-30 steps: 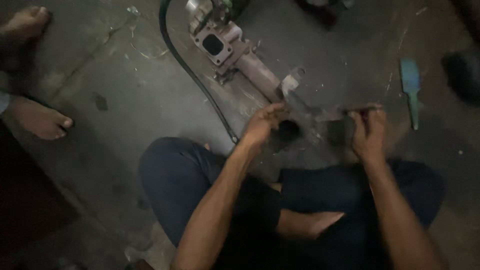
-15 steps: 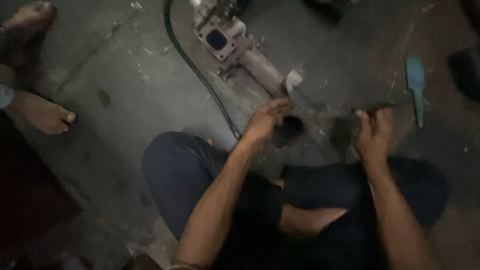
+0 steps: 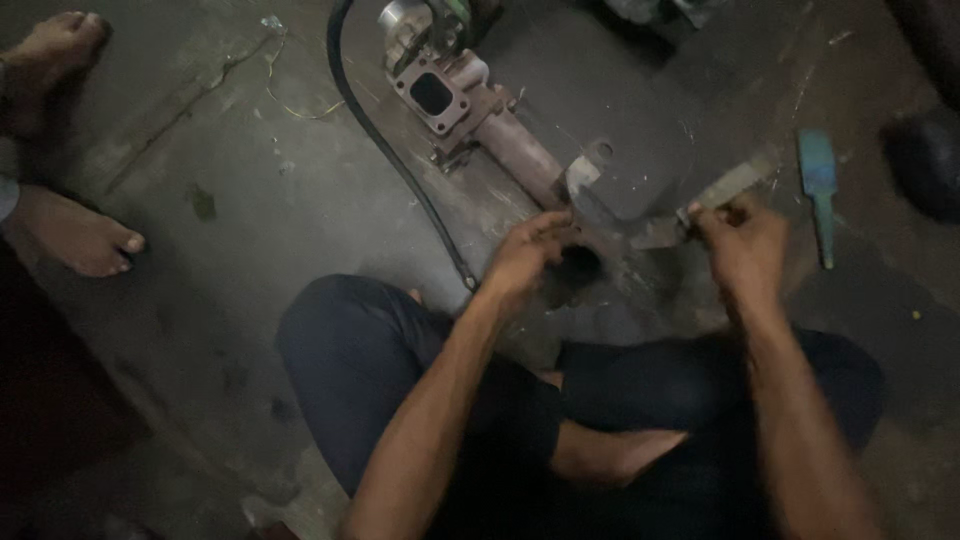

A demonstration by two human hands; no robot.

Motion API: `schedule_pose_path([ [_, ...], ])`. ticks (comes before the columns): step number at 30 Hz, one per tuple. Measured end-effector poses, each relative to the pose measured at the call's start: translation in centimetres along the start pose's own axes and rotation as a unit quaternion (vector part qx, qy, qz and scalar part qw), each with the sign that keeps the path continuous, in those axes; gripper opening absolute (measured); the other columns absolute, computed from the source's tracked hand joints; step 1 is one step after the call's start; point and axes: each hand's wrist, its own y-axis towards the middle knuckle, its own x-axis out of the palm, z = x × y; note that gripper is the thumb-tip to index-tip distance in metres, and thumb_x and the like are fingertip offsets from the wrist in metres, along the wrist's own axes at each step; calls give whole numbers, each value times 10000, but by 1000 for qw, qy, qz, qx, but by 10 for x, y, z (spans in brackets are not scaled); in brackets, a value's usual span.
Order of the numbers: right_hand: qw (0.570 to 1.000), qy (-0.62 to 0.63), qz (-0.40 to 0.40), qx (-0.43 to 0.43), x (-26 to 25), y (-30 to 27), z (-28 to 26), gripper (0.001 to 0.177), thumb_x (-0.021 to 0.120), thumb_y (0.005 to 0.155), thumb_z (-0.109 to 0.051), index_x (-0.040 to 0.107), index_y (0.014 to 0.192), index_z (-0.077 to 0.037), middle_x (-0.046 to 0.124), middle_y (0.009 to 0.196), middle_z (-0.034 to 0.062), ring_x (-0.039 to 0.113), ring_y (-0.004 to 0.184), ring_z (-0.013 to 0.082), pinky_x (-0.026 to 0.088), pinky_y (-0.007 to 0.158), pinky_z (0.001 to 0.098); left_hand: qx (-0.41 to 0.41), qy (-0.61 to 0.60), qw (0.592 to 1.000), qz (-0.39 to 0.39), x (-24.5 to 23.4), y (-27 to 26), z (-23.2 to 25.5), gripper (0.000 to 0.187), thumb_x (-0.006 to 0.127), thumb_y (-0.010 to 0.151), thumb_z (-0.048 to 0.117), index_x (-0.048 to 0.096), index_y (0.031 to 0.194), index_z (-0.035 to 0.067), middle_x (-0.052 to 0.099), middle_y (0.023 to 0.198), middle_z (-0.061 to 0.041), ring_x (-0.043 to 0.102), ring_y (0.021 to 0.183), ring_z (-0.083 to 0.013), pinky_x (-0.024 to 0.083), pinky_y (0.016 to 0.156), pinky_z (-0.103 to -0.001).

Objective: The person sits on the floor and scrubs a metal exhaust pipe with a dark abrasive block. They rotate the pipe to clean different sections and then use a blue brush to sweep away debris. The person also scrubs a smaller metal flange and a curved pipe section with the abrasive block.

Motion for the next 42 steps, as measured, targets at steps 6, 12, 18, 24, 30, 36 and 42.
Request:
schedule_pose_path([
  [6, 933, -339, -101, 72, 18, 42, -35, 209, 725, 955, -150, 739, 941, 58, 716, 774, 194, 663, 623, 238, 540, 545, 367, -6, 22, 1000, 9, 3, -1, 3, 618, 505, 861, -28, 477, 1476, 28, 545, 1497, -195, 494, 1411, -313, 381, 1163, -416],
  [12, 902, -382, -199, -4, 58, 59, -25, 259, 694, 964, -201, 746, 872, 36, 712, 753, 189, 652, 622, 252, 530, 556, 388, 1, 17, 1000, 20, 6, 0, 4, 601, 536, 868, 3, 495, 1468, 4, 550, 1493, -193, 512, 1390, -329, 408, 1152, -413],
  [18, 931, -294, -191, 105, 48, 59, -37, 250, 698, 943, -183, 734, 927, 63, 719, 819, 209, 663, 657, 242, 520, 615, 401, -5, 15, 1000, 23, 7, 2, 4, 606, 547, 873, 8, 486, 1476, 17, 537, 1490, -162, 513, 1376, -310, 429, 1120, -393],
  [24, 972, -74, -170, 145, 45, 30, -46, 195, 639, 952, -200, 699, 1028, -31, 753, 852, 147, 726, 702, 202, 586, 633, 355, -48, 42, 998, 25, 2, -3, 10, 584, 504, 872, 11, 524, 1452, 73, 620, 1432, -106, 609, 1242, -323, 488, 1058, -395],
  [30, 991, 100, 82, 16, 12, 7, 26, 349, 683, 1153, -265, 625, 1224, 71, 656, 1085, 130, 605, 943, 215, 512, 808, 362, 159, 329, 903, 226, -46, -7, 79, 421, 627, 927, 251, 681, 1289, 44, 721, 1243, -194, 691, 1145, -302, 534, 964, -414],
  [36, 845, 471, 146, 208, 59, 9, 45, 421, 474, 1111, -368, 431, 1387, -53, 701, 1131, 115, 689, 1000, 233, 413, 721, 354, 472, 206, 773, 369, -129, 9, 237, 581, 479, 1075, 549, 653, 1352, 69, 718, 1311, -108, 704, 1196, -219, 593, 976, -385],
  [42, 717, 644, 148, 222, 95, 39, 77, 207, 501, 1126, -295, 501, 1050, -102, 549, 847, 26, 544, 740, 177, 581, 738, 399, 435, 35, 900, 0, -155, 65, 316, 453, 522, 1176, 507, 612, 1016, 93, 549, 860, 0, 522, 788, -139, 447, 755, -348],
])
